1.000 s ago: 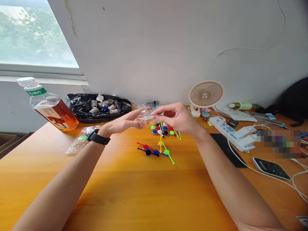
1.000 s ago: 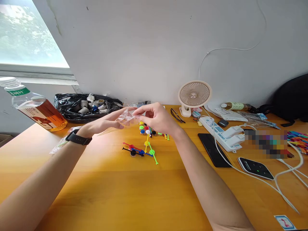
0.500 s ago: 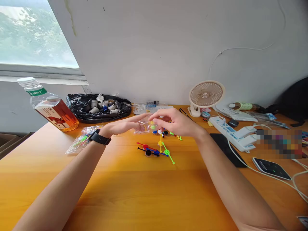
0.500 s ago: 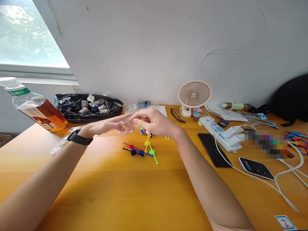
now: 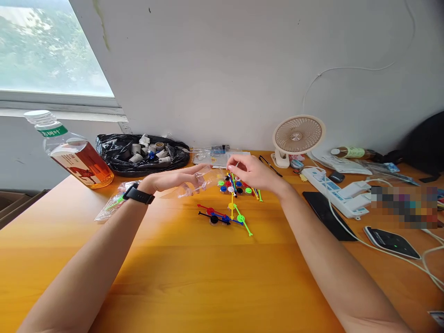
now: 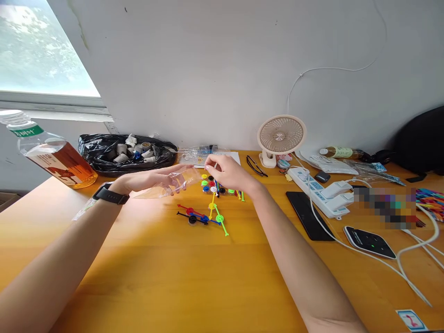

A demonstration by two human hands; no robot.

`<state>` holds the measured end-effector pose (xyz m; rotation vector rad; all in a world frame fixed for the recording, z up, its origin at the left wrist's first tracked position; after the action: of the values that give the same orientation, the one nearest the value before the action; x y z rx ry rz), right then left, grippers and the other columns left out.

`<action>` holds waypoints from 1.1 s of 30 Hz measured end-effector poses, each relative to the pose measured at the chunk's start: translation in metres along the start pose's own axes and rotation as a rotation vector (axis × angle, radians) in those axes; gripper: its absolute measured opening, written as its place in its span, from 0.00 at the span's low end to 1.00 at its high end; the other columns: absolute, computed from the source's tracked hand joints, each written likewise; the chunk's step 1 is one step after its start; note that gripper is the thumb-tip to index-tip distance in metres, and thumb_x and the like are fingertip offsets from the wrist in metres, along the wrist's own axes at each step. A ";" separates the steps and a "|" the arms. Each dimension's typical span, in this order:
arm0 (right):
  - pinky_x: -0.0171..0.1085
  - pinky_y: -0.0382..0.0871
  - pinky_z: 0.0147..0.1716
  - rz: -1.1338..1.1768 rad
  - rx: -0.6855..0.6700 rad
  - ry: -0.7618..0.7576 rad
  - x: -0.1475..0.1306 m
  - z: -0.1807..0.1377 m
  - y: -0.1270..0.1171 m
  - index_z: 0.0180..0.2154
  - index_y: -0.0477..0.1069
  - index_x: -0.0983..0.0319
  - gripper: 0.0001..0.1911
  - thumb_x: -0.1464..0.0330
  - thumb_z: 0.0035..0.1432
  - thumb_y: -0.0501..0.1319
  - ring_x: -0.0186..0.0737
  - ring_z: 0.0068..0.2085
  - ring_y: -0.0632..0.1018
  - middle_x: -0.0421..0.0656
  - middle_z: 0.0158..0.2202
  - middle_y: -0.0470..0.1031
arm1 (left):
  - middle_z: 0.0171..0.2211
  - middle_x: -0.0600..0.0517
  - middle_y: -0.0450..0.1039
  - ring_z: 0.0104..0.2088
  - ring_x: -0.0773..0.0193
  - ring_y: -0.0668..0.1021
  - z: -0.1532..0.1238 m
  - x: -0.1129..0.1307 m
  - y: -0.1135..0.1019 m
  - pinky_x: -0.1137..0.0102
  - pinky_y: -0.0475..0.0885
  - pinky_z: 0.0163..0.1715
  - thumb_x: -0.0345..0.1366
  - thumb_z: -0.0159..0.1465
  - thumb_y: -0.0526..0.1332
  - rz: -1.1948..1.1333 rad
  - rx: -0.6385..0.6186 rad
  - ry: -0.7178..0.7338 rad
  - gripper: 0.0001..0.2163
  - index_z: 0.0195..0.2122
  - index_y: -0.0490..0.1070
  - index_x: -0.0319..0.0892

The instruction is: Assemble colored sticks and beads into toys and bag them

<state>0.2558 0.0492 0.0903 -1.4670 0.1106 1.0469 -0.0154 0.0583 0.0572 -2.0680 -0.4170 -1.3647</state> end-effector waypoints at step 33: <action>0.38 0.67 0.36 0.058 -0.125 0.018 0.029 -0.010 -0.038 0.42 0.84 0.63 0.18 0.55 0.61 0.67 0.41 0.37 0.76 0.47 0.39 0.81 | 0.57 0.44 0.77 0.48 0.56 0.79 -0.007 -0.001 -0.007 0.65 0.74 0.46 0.56 0.72 0.58 -0.042 -0.002 -0.025 0.39 0.79 0.44 0.52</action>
<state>0.3019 0.0649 0.0984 -1.5946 0.1029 1.1043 -0.0252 0.0589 0.0601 -2.0910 -0.4717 -1.3651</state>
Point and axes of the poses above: each hand's wrist, its own z-axis towards the middle knuckle, its own y-axis out of the palm, x = y × z, the point moved 2 cm from there along z, towards the middle knuckle
